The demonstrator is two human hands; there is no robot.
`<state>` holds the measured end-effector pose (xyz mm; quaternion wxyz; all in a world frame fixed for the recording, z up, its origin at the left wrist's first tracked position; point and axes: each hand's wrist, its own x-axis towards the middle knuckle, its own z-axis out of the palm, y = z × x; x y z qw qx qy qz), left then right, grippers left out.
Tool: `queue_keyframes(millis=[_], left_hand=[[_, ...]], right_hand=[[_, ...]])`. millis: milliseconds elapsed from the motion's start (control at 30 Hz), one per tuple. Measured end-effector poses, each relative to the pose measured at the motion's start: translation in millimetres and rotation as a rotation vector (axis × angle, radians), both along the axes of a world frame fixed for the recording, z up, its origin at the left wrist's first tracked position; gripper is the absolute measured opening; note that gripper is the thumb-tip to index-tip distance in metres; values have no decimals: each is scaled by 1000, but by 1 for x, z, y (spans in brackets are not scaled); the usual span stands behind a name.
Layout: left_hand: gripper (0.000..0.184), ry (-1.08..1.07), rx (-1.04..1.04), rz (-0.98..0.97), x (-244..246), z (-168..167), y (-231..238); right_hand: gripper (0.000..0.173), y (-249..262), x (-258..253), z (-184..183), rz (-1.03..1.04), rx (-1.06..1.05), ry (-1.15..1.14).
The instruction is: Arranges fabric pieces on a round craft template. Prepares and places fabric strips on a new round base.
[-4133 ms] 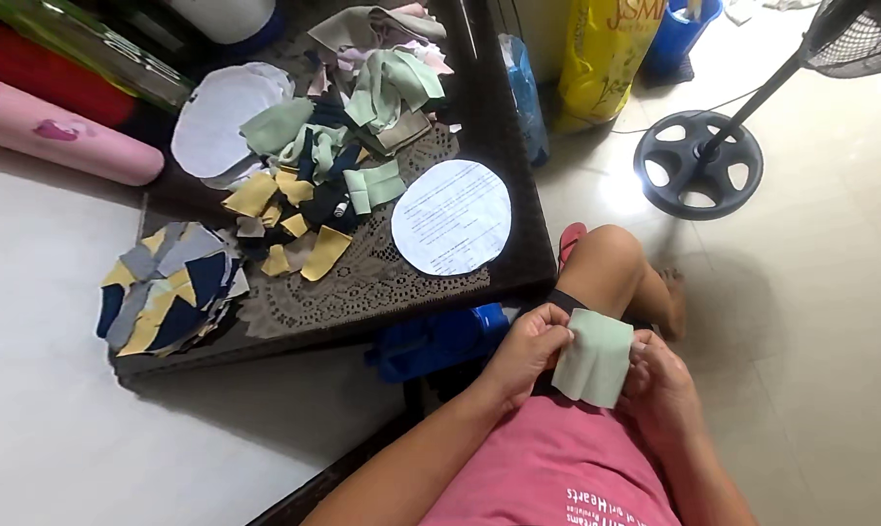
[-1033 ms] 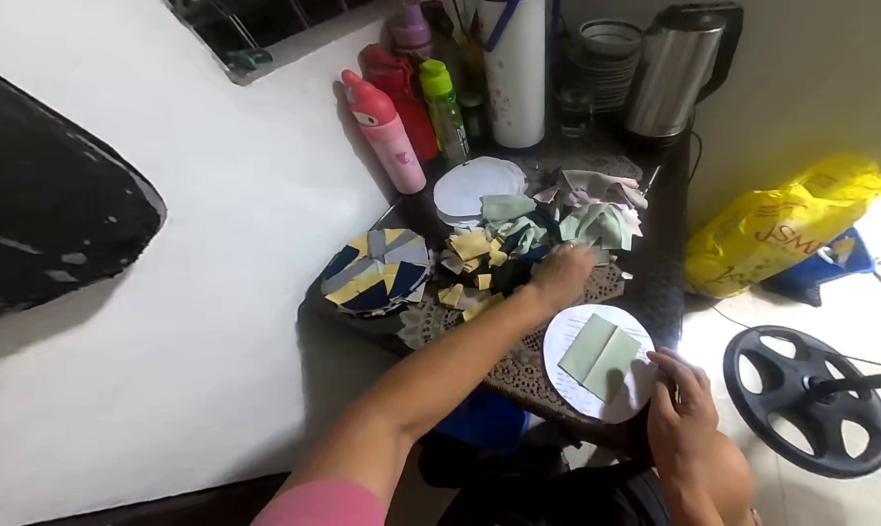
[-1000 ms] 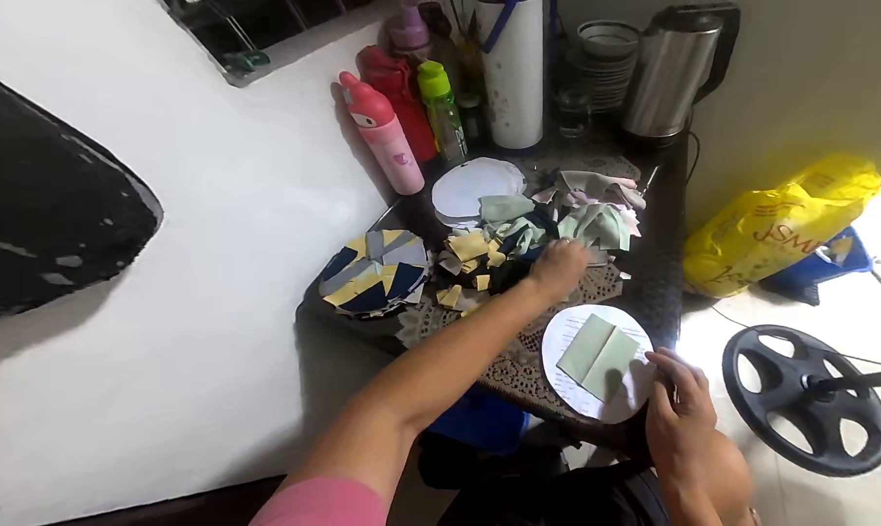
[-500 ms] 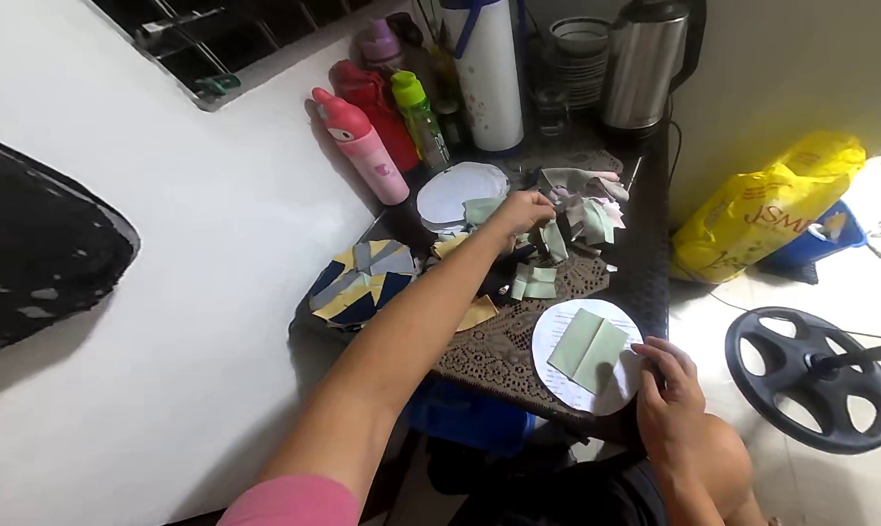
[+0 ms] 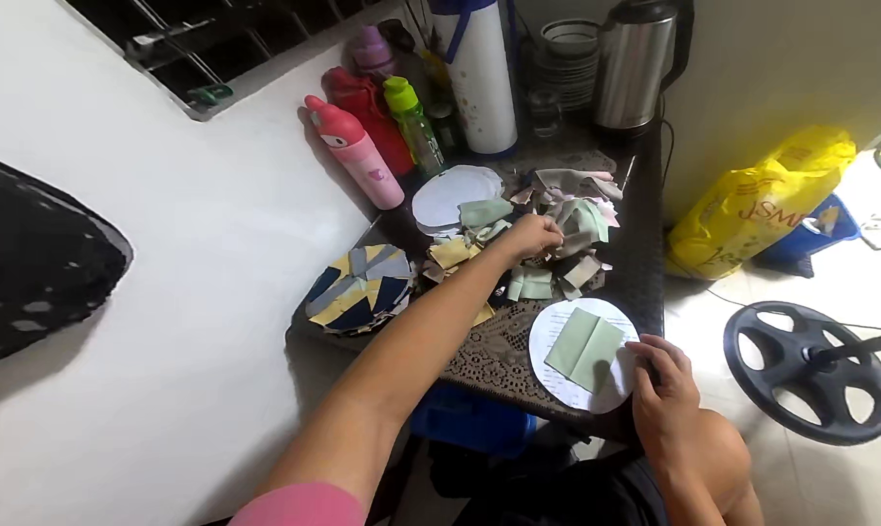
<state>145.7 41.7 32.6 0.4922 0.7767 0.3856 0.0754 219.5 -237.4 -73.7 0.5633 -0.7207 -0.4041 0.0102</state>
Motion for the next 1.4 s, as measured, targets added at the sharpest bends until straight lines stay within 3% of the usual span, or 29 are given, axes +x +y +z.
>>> queue_keyframes(millis=[133, 300, 400, 533, 633, 833, 967, 1133, 1200, 1300, 1400], left_hand=[[21, -157, -201, 115, -5, 5, 4], [15, -271, -329, 76, -19, 15, -6], [13, -250, -72, -104, -33, 19, -53], [18, -302, 545, -341, -67, -15, -140], [13, -427, 819, -346, -87, -49, -179], [18, -485, 346, 42, -110, -60, -190], [24, -403, -28, 53, -112, -55, -198], [20, -470, -454, 64, -106, -53, -207], [11, -478, -483, 42, -106, -50, -202], [10, -455, -205, 96, -114, -41, -177], [20, -86, 254, 154, -126, -25, -137]], right_hand=[[26, 0, 0, -1, -1, 0, 1], [27, 1, 1, -3, -7, 18, -39], [27, 1, -4, 7, 3, 96, 93], [35, -7, -25, 48, 257, 118, 1114], [28, -12, -39, 57, 296, 102, 1286], [42, -29, -34, 41, 539, 72, 1300], [50, -31, -34, 38, 619, 150, 1413], [48, -29, -37, 34, 680, 114, 1357], [49, -28, -38, 37, 685, 79, 1227], [47, -28, -34, 40, 556, 15, 788], [42, -23, -19, 35, 323, -37, 365]])
